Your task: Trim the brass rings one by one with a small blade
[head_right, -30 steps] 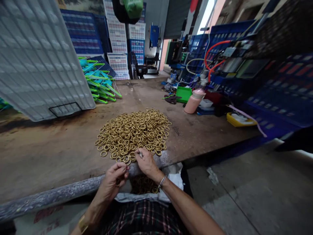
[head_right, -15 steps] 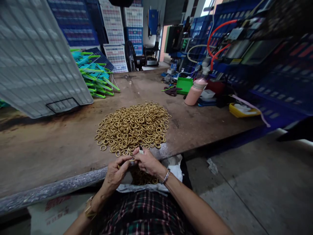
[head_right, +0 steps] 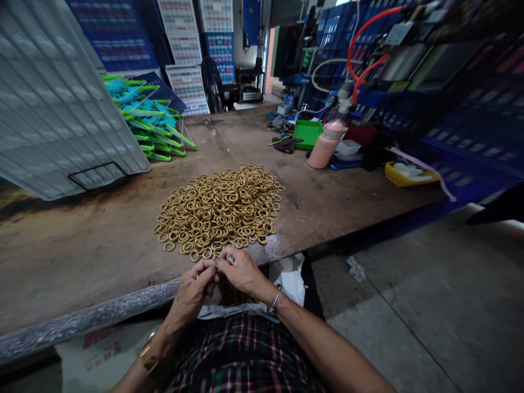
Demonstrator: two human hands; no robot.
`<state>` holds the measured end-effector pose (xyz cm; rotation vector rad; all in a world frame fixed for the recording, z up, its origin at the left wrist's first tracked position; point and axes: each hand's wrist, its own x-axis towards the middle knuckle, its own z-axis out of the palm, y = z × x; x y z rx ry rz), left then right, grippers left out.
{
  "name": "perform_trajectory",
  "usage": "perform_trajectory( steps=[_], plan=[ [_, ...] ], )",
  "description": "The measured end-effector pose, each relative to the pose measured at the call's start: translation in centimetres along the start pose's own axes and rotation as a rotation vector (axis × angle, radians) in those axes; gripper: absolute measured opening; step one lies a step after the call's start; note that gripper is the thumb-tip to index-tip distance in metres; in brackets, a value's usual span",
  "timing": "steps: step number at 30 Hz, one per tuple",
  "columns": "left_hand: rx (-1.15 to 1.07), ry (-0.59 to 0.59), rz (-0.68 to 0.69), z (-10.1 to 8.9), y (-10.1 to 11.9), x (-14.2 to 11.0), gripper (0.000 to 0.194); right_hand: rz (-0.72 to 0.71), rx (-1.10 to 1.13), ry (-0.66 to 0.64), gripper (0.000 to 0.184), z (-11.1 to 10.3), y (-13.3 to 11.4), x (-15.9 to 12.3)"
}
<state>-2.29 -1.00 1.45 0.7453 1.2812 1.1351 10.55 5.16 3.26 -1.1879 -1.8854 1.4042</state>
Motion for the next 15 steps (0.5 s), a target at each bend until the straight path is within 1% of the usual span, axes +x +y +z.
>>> perform_trajectory(
  steps=[4, 12, 15],
  plan=[
    [-0.126, -0.050, -0.068, 0.3, 0.2, -0.2, 0.027, 0.041, 0.012, -0.006, 0.015, -0.1, -0.1, -0.1],
    [-0.242, -0.091, -0.088, 0.9, 0.7, -0.8, 0.026, -0.011, 0.085, -0.025, 0.020, -0.1, 0.8, -0.1],
    [-0.255, -0.081, -0.096, 1.0, 0.6, -0.9, 0.026, -0.005, 0.027, 0.017, 0.021, -0.2, 1.2, -0.2]
  ],
)
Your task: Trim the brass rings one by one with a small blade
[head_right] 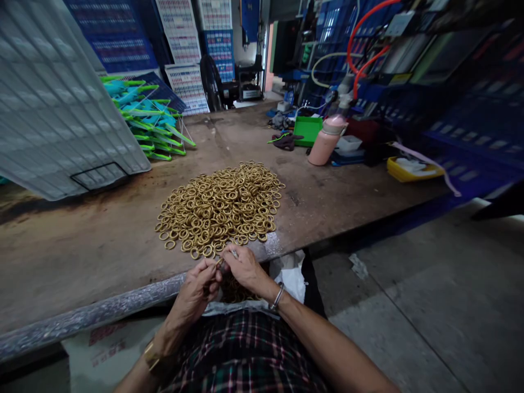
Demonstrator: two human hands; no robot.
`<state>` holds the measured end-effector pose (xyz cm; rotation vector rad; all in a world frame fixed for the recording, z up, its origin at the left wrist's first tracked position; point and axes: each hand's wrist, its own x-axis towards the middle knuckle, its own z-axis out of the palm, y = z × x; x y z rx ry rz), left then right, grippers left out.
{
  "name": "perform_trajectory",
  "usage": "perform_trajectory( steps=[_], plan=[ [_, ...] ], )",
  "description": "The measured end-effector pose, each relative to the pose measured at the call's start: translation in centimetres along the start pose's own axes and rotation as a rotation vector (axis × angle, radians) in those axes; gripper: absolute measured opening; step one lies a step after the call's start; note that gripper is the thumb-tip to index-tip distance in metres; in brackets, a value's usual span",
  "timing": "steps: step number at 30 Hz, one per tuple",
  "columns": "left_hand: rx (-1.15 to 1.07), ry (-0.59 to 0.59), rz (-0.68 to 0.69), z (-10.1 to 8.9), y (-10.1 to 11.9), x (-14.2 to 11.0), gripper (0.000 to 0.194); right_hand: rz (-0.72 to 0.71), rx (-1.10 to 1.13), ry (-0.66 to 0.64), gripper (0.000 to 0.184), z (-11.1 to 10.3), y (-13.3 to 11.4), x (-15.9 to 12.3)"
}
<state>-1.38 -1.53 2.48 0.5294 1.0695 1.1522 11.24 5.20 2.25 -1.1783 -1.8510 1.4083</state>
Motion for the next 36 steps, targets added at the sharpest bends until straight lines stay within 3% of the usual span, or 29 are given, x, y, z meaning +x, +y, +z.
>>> perform_trajectory(
  steps=[3, 8, 23, 26, 29, 32, 36],
  plan=[
    [-0.007, 0.027, -0.002, 0.0, -0.1, 0.0, 0.027, -0.067, -0.185, 0.031, 0.018, 0.0, 0.6, -0.3],
    [0.040, 0.040, 0.034, 0.0, -0.1, 0.1, 0.029, -0.227, -0.490, -0.052, 0.021, 0.2, 1.3, -1.1],
    [0.335, 0.013, 0.182, -0.8, -0.5, 0.1, 0.032, -0.202, -0.734, -0.166, 0.028, 0.4, 1.2, -1.4],
    [0.348, 0.003, 0.157, -0.7, -0.3, -0.6, 0.033, -0.157, -0.777, -0.136, 0.029, 0.6, 1.4, -1.4],
    [0.349, -0.082, 0.089, -0.4, -0.4, -1.6, 0.033, -0.107, -0.787, -0.079, 0.031, 0.4, 1.3, -0.8],
    [0.210, -0.151, -0.022, -0.2, -0.7, -2.0, 0.033, -0.088, -0.785, -0.017, 0.028, 0.3, 1.1, 0.0],
    [-0.051, -0.050, -0.126, -0.7, -1.2, -1.5, 0.035, -0.148, -0.838, 0.023, 0.027, 1.3, 1.2, 0.4]
  ],
)
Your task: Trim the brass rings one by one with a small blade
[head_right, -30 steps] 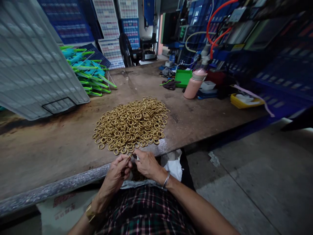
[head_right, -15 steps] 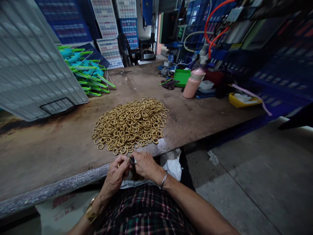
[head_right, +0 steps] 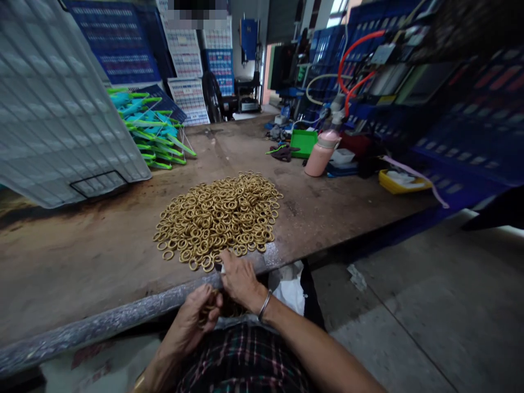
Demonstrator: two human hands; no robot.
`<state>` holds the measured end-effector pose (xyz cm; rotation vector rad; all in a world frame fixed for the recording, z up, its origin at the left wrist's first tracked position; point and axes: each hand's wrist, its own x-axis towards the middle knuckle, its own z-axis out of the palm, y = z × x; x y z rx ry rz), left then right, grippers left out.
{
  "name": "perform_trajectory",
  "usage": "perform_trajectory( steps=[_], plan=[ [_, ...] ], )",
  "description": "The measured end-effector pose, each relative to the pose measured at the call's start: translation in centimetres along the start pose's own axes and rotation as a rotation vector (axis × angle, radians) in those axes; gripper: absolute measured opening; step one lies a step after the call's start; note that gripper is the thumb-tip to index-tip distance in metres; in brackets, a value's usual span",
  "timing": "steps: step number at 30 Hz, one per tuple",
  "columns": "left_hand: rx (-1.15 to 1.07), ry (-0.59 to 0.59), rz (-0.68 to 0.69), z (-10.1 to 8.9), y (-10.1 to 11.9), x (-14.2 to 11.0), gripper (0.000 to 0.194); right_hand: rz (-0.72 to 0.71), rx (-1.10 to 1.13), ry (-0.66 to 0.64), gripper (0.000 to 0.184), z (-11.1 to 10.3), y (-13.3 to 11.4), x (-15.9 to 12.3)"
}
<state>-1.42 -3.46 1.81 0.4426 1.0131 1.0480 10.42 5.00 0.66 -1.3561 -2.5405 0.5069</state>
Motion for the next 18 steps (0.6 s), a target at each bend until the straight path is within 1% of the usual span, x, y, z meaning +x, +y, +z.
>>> perform_trajectory(
  steps=[2, 3, 6, 8, 11, 13, 15, 18],
  plan=[
    [-0.071, 0.055, -0.035, -0.4, 0.0, 0.2, 0.034, -0.018, -0.073, -0.003, 0.035, 0.5, -0.4, 0.1],
    [-0.106, 0.066, -0.041, -0.6, 0.0, 0.3, 0.033, 0.000, -0.111, -0.014, 0.037, 0.7, -0.6, 0.2],
    [-0.218, 0.090, -0.073, -1.0, 0.1, 0.6, 0.031, 0.051, -0.172, -0.041, 0.029, 0.8, -1.0, 0.6],
    [-0.265, 0.080, -0.092, -1.2, 0.3, 0.7, 0.031, 0.051, -0.174, -0.055, 0.026, 0.7, -1.1, 0.8],
    [-0.329, 0.034, -0.086, -1.6, 0.5, 1.1, 0.027, 0.040, -0.139, -0.041, 0.027, 0.6, -0.8, 1.0],
    [-0.367, 0.008, -0.063, -1.7, 0.8, 1.2, 0.022, 0.035, -0.067, -0.018, 0.029, 0.4, -0.4, 1.0],
    [-0.379, -0.011, -0.045, -1.8, 1.2, 1.2, 0.020, 0.025, 0.074, 0.000, 0.028, 0.1, 0.1, 1.1],
    [-0.361, 0.002, -0.017, -1.5, 2.0, 1.2, 0.021, 0.054, 0.385, 0.017, 0.013, -0.8, 0.7, 1.2]
  ],
)
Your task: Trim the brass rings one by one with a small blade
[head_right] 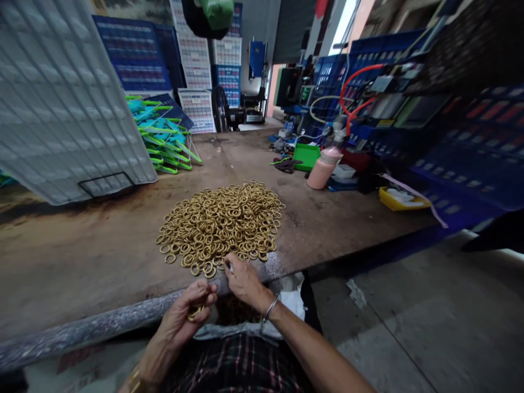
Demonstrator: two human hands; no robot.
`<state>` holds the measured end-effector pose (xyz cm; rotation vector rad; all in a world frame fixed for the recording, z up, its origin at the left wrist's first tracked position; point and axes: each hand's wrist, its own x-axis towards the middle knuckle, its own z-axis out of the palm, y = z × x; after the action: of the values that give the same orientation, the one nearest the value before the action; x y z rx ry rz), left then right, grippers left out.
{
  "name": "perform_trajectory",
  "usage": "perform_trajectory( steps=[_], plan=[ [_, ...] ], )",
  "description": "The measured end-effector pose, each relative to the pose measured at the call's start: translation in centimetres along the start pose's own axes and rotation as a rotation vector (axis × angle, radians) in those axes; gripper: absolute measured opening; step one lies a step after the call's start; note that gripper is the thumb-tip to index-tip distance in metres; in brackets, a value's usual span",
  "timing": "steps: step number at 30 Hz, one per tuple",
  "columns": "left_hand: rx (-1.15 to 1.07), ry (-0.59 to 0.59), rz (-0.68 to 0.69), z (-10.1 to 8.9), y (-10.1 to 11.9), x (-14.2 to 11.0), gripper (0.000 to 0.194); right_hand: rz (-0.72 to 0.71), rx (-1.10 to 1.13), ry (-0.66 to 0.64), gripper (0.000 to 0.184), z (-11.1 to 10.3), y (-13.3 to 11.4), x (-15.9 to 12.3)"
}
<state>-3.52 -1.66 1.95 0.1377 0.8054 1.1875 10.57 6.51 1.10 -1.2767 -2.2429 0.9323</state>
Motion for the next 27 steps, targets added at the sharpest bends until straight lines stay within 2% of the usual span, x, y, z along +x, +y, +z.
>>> perform_trajectory(
  steps=[4, 8, 11, 14, 18, 21, 24, 27],
  plan=[
    [0.141, 0.095, 0.152, 0.8, 0.0, 0.6, 0.025, 0.056, 0.388, -0.069, 0.016, -1.2, -0.4, -0.3],
    [0.466, 0.219, 0.359, 1.1, -0.4, 1.2, 0.031, 0.067, 0.519, -0.160, 0.011, -1.6, -0.9, -0.9],
    [0.671, 0.203, 0.423, 1.2, -0.5, 1.2, 0.033, 0.039, 0.564, -0.209, 0.013, -1.4, -0.8, -1.2],
    [0.761, 0.188, 0.450, 1.2, -0.4, 1.1, 0.026, 0.058, 0.579, -0.219, 0.017, -1.0, -0.6, -1.3],
    [0.793, 0.209, 0.477, 1.2, -0.7, 1.0, 0.024, 0.155, 0.628, -0.201, 0.025, -0.3, -0.6, -1.4],
    [0.796, 0.225, 0.468, 1.0, -1.2, 0.9, 0.025, 0.234, 0.678, -0.177, 0.023, -0.1, -0.8, -1.4],
    [0.742, 0.217, 0.397, 0.8, -1.6, 0.9, 0.027, 0.326, 0.726, -0.190, 0.020, -0.1, -1.1, -1.3],
    [0.635, 0.169, 0.288, 0.6, -1.8, 0.8, 0.030, 0.264, 0.642, -0.138, 0.017, -0.2, -1.2, -1.1]
  ],
)
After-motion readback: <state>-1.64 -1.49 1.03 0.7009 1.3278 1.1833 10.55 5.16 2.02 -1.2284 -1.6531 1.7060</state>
